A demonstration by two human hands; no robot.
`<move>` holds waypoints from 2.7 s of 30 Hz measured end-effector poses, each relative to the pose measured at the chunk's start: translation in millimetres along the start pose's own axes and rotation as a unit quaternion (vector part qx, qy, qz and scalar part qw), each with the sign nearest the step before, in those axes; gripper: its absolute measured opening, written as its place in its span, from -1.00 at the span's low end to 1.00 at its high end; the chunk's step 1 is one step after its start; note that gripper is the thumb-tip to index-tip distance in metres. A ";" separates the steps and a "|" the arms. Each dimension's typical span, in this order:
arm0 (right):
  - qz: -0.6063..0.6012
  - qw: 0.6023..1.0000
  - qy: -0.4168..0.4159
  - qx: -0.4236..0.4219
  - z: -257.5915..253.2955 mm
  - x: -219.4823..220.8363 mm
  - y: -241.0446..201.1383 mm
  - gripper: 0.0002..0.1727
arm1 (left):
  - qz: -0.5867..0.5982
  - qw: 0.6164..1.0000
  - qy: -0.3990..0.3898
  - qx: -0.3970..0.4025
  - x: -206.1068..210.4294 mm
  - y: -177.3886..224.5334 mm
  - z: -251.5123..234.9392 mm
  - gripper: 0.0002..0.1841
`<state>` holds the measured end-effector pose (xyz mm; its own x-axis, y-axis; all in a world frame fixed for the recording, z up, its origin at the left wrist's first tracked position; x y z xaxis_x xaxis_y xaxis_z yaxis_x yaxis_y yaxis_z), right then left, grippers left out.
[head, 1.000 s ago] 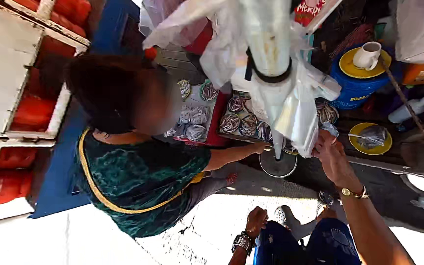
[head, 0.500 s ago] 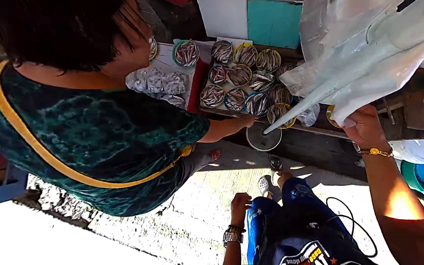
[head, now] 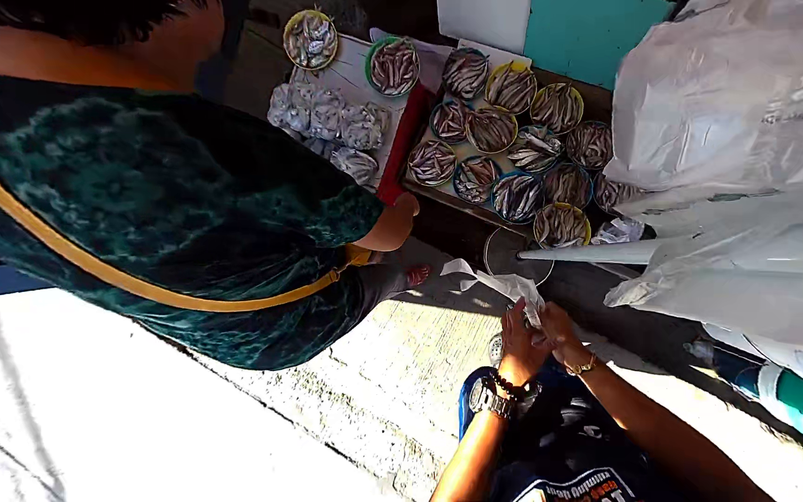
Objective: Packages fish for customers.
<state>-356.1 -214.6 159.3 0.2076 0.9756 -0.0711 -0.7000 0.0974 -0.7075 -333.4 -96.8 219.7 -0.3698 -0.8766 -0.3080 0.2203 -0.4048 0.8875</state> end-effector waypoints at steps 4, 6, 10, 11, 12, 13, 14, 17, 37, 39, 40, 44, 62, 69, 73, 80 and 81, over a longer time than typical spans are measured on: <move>-0.077 0.997 -0.030 0.009 -16.6 38.8 -13.7 -0.60 | 0.124 0.948 0.203 -0.211 -41.1 -44.5 -48.4 -0.13; -0.081 0.996 -0.046 0.012 -25.3 46.7 -14.6 -0.56 | 0.205 0.914 0.236 -0.258 -50.5 -62.2 -67.9 -0.27; -0.120 0.985 -0.105 0.072 -40.6 58.6 -0.8 -0.62 | 0.280 0.895 0.274 -0.214 -74.6 -67.0 -103.9 -0.70; -0.133 0.976 -0.136 0.103 -43.6 63.8 3.9 -0.65 | 0.286 0.895 0.280 -0.195 -82.1 -66.7 -112.3 -0.70; -0.138 0.968 -0.166 0.130 -47.6 67.5 6.2 -0.64 | 0.290 0.896 0.287 -0.175 -88.7 -66.9 -120.5 -0.72; -0.137 0.963 -0.186 0.141 -54.3 67.5 3.1 -0.55 | 0.285 0.900 0.290 -0.157 -95.5 -66.7 -128.4 -0.74; -0.122 0.966 -0.188 0.127 -64.4 63.4 -7.4 -0.36 | 0.272 0.907 0.290 -0.140 -103.3 -65.7 -136.6 -0.76; -0.050 0.992 -0.111 -0.035 -107.0 36.6 -68.3 0.08 | 0.190 0.950 0.241 -0.062 -122.7 -53.0 -164.8 -0.76; 0.070 0.991 -0.078 -0.089 -302.7 122.3 -108.1 -0.64 | -0.164 0.985 -0.037 -0.050 -172.6 -123.1 -336.7 -0.55; 0.076 0.991 0.041 -0.100 -316.2 104.9 -103.9 -0.59 | -0.268 0.963 0.034 -0.009 -180.0 -110.9 -348.5 -0.44; 0.050 0.990 0.069 -0.111 -320.0 104.3 -104.7 -0.64 | -0.290 0.953 0.084 0.027 -181.2 -103.0 -351.0 -0.50; -0.115 0.986 0.012 -0.116 -316.1 137.7 -105.0 -0.78 | -0.118 0.991 0.022 -0.064 -140.0 -127.3 -345.0 -0.61; -0.219 0.958 0.060 0.178 -369.3 125.0 -24.0 -0.88 | 0.481 0.834 0.112 -0.248 -163.2 -202.1 -366.7 -0.72; -0.239 0.951 0.158 0.113 -398.7 113.0 -53.6 -0.64 | 0.278 0.926 0.040 -0.251 -161.1 -243.4 -357.7 -0.87; 0.162 0.984 0.047 -0.060 -401.2 145.6 -119.0 -0.49 | -0.046 0.989 0.037 -0.134 -174.2 -221.6 -372.1 0.02; 0.205 0.970 -0.127 -0.025 -414.1 201.2 -87.2 -0.51 | -0.012 0.998 0.063 -0.005 -160.4 -208.7 -415.4 -0.80; 0.157 0.977 -0.144 0.000 -419.7 197.1 -71.7 -0.46 | 0.007 0.998 0.045 -0.047 -159.7 -226.5 -423.8 -0.81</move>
<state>21.8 -111.8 -99.1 -0.2182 0.9722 -0.0850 -0.6976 -0.2163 -0.6830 58.3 24.5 -77.3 -0.2840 -0.9008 -0.3285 0.3096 -0.4104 0.8577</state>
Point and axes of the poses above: each hand's wrist, its own z-axis away from the middle knuckle, its own x-axis out of the palm, y = z × x, the point moved 10 cm from there along -z, towards the middle knuckle, and after that the axes turned 7 degrees about -z, right-handed, at the moved point
